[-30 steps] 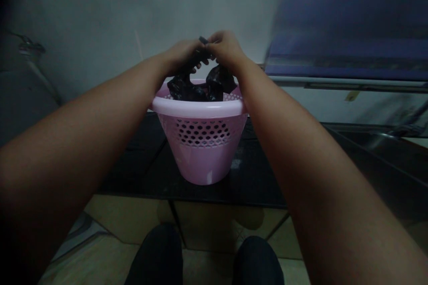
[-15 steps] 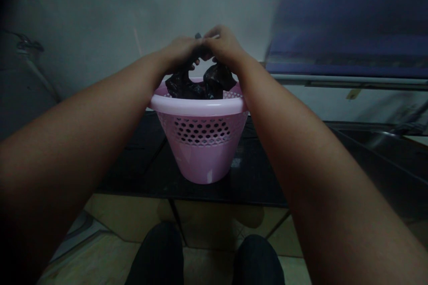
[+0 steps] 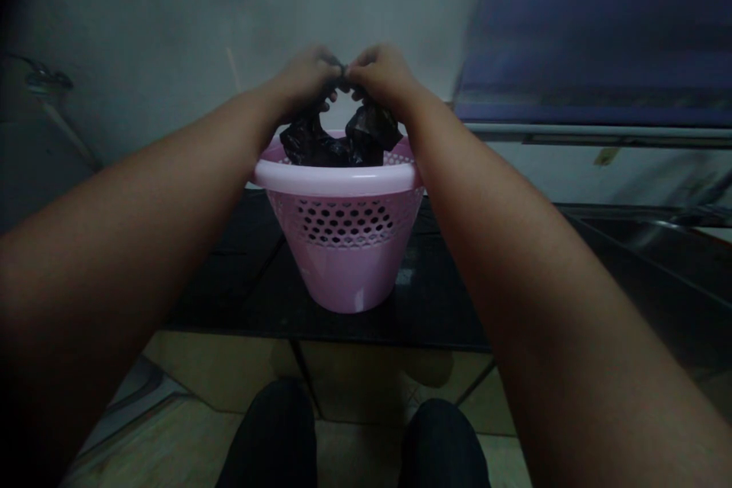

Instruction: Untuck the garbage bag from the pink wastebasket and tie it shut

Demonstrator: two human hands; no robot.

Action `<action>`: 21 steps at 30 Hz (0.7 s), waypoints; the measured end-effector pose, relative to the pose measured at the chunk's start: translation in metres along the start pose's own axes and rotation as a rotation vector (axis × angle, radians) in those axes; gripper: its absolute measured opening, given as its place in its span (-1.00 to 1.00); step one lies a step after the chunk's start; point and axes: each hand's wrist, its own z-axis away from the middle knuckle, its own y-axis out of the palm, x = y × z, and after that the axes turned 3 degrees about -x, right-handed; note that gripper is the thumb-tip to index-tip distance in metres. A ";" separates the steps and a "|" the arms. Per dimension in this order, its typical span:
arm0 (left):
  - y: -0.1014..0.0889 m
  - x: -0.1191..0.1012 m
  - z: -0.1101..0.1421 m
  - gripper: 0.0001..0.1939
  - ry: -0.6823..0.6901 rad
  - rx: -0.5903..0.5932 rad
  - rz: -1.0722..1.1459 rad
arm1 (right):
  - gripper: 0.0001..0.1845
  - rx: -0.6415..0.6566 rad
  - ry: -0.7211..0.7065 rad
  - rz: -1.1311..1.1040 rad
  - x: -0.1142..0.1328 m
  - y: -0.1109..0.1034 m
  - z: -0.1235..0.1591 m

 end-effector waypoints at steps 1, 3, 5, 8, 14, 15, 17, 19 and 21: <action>0.000 0.000 0.000 -0.81 0.012 -0.014 0.008 | -0.77 -0.001 0.011 0.000 0.001 0.000 0.001; 0.000 0.000 0.000 -0.76 0.030 -0.035 0.015 | -0.77 0.007 0.043 0.000 0.001 0.001 0.002; -0.001 0.000 0.001 -0.70 0.027 -0.031 0.011 | -0.77 0.012 0.077 -0.006 0.000 0.002 0.002; -0.001 -0.001 0.000 -0.72 0.044 -0.011 0.016 | -0.82 -0.003 0.096 -0.042 0.000 0.002 0.003; 0.000 0.001 -0.003 -0.91 0.070 0.019 0.096 | -0.87 0.004 0.072 -0.070 0.006 0.003 0.010; 0.000 0.002 -0.003 -0.92 0.075 0.020 0.092 | -0.89 -0.006 0.066 -0.065 0.007 0.003 0.011; 0.000 0.002 -0.002 -0.92 0.078 0.023 0.085 | -0.91 -0.022 0.052 -0.051 0.008 0.002 0.012; 0.000 0.001 0.000 -0.92 0.073 0.029 0.079 | -0.92 -0.035 0.037 -0.031 0.008 0.002 0.011; 0.000 0.000 0.002 -0.92 0.056 0.038 0.078 | -0.94 -0.049 0.008 -0.010 0.006 0.002 0.008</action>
